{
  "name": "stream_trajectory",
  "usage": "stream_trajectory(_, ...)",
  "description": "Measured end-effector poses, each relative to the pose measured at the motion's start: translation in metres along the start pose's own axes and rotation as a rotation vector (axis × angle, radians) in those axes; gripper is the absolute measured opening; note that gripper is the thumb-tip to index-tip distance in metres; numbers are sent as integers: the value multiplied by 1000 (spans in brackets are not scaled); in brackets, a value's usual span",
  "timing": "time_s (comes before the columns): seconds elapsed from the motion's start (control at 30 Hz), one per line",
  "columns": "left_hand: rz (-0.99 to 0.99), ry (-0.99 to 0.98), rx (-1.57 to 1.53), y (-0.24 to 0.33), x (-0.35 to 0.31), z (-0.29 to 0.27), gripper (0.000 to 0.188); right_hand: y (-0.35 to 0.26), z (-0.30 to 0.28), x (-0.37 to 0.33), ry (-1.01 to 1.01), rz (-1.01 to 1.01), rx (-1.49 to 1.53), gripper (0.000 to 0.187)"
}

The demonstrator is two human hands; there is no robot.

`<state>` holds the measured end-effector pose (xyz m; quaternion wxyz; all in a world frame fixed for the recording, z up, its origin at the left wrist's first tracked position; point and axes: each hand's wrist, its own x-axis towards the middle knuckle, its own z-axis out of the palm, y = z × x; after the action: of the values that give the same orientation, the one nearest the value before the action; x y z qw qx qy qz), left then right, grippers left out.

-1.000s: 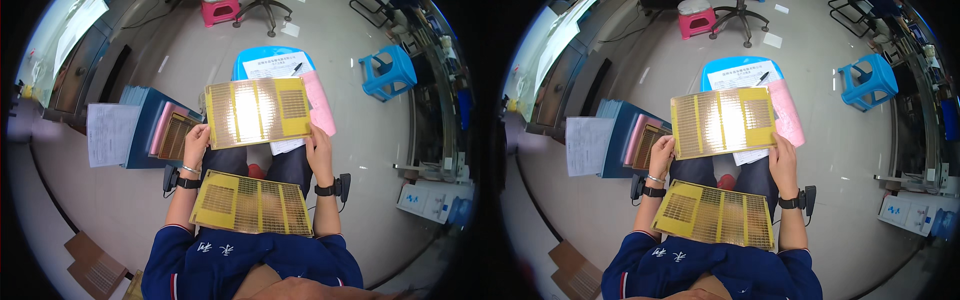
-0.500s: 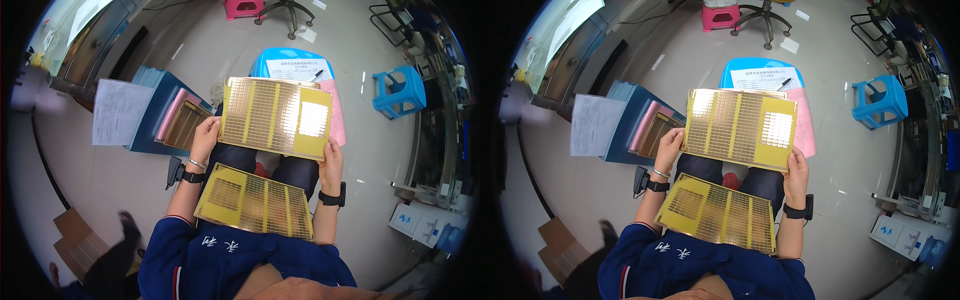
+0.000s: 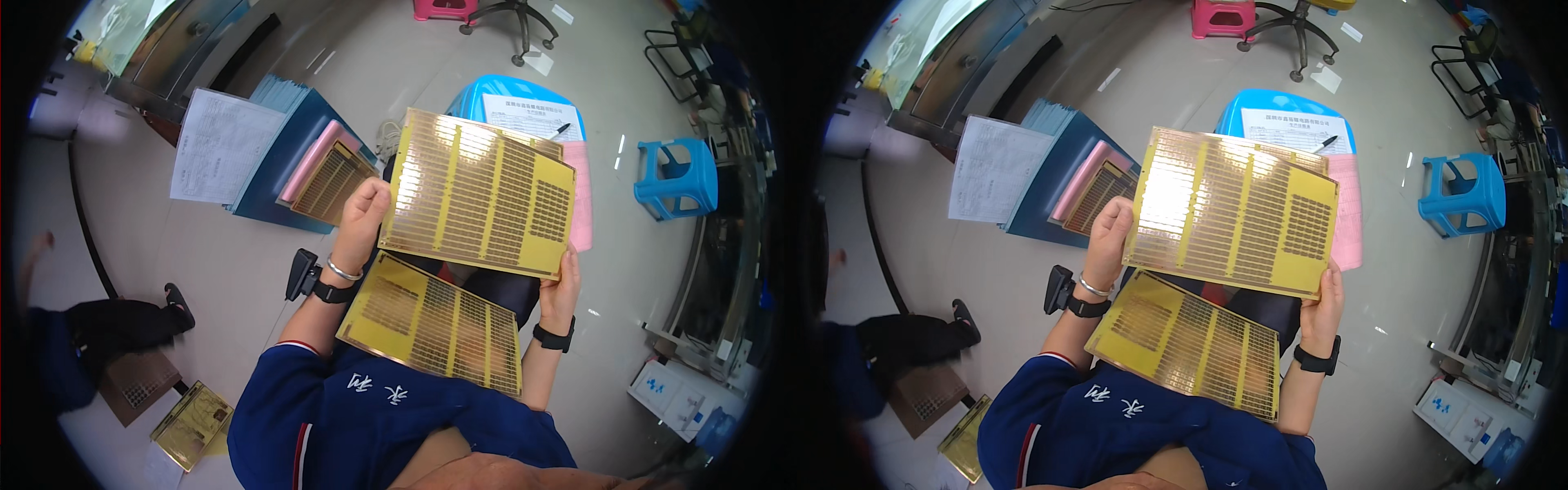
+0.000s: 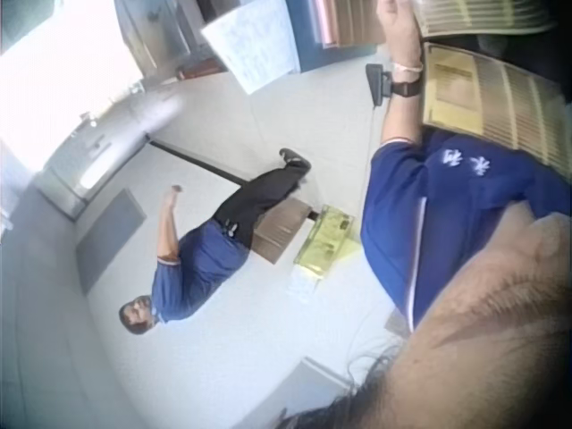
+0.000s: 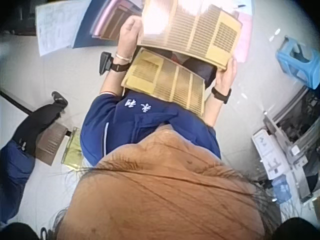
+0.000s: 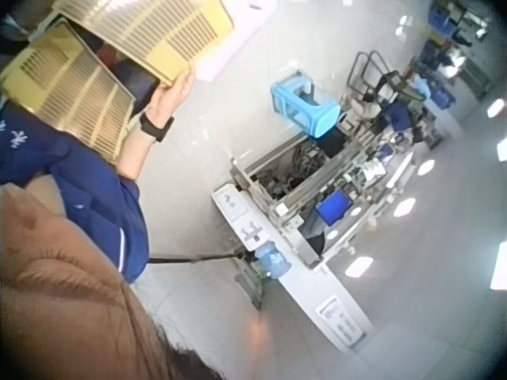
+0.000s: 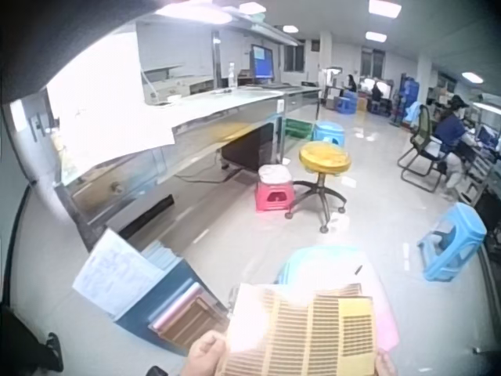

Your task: Manually inspecting and sorting thin gold-colored metal sheets or lead frames at a workstation.

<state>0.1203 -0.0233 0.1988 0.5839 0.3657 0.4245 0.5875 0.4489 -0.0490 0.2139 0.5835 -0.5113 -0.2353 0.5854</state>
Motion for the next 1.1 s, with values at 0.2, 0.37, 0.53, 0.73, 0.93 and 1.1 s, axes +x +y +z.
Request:
stream_trajectory(0.2, 14, -8, 14, 1, -1, 4, 20, -1, -5, -3, -17, -9, -25, 35)
stream_trajectory(0.37, 3, 8, 26, 10, -4, 8, 20, -5, 2, -6, 17, -45, 8, 34)
stream_trajectory(0.53, 62, -6, 102, 10, -7, 6, 15, -5, -1, -9, -27, -59, 52, 34)
stream_trajectory(0.73, 105, -54, 39, 7, -8, 6, 12, -5, -7, -10, -56, -99, 120, 33)
stream_trajectory(0.93, 117, -71, 15, 10, -6, 9, 12, -3, -15, -10, -64, -171, 166, 31)
stream_trajectory(1.1, 71, -31, 10, 11, -5, 5, 14, -10, -7, -14, -120, -199, 152, 33)
